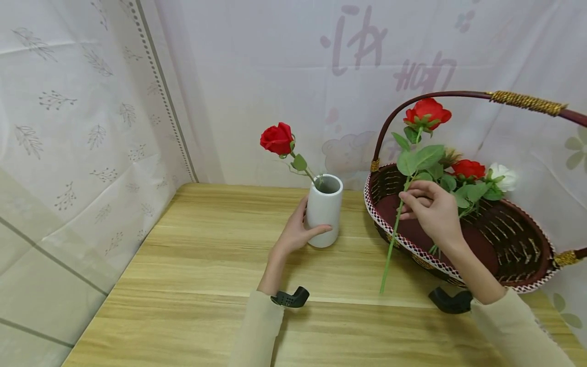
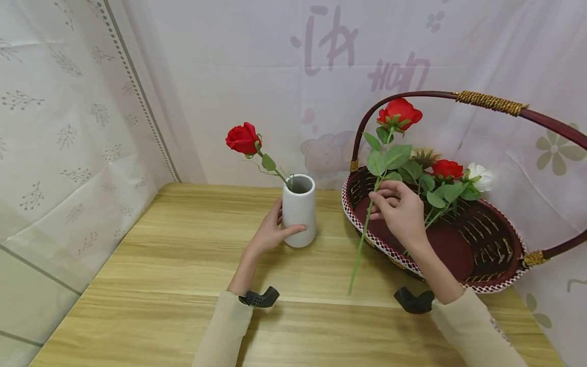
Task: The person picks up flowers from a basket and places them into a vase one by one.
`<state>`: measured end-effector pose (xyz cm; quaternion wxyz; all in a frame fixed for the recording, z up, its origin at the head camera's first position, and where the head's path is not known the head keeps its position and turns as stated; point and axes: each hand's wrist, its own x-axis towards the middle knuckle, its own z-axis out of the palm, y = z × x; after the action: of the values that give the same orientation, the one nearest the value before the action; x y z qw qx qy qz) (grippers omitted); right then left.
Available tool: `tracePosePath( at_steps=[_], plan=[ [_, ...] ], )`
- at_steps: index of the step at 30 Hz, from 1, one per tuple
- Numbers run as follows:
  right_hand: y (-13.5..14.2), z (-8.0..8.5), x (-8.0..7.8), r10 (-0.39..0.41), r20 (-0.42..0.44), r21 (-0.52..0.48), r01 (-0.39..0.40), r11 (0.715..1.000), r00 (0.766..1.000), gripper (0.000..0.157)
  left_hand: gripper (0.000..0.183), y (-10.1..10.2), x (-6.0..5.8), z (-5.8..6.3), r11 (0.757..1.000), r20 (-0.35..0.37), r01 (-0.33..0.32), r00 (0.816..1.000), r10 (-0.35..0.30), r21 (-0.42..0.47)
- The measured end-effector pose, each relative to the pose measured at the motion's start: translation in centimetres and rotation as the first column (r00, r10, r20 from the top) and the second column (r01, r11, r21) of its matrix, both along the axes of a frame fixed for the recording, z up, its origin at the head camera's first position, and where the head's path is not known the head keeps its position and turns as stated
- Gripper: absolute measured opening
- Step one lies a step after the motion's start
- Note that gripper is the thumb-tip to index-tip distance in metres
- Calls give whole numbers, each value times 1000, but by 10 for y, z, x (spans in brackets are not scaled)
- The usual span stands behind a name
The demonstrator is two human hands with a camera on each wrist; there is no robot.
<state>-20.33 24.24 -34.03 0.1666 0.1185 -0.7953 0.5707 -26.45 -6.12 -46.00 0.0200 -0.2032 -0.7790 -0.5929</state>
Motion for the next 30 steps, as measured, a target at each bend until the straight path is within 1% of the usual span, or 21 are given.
tracePosePath(
  at_steps=[3,6,13,19,26,30],
  plan=[
    [-3,-1,1,4,-9,31,-4,1000,1000,30,92,0,0,0,1000,-3,1,1000,-1,1],
    [-6,-1,1,16,-17,39,-15,999,1000,30,92,0,1,0,1000,-1,-1,1000,1,2],
    [-14,6,-1,29,-44,58,-26,998,999,33,92,0,0,0,1000,-6,-1,1000,1,-3],
    [-22,16,-7,39,-90,90,-31,995,995,33,94,0,0,0,1000,0,-1,1000,1,-2],
    [-34,32,-19,44,-147,86,-31,996,988,31,95,0,1,0,1000,5,-2,1000,2,-9],
    [-40,41,-27,49,-152,71,-39,997,987,32,96,0,1,1,1000,3,0,1000,0,-6]
  ],
)
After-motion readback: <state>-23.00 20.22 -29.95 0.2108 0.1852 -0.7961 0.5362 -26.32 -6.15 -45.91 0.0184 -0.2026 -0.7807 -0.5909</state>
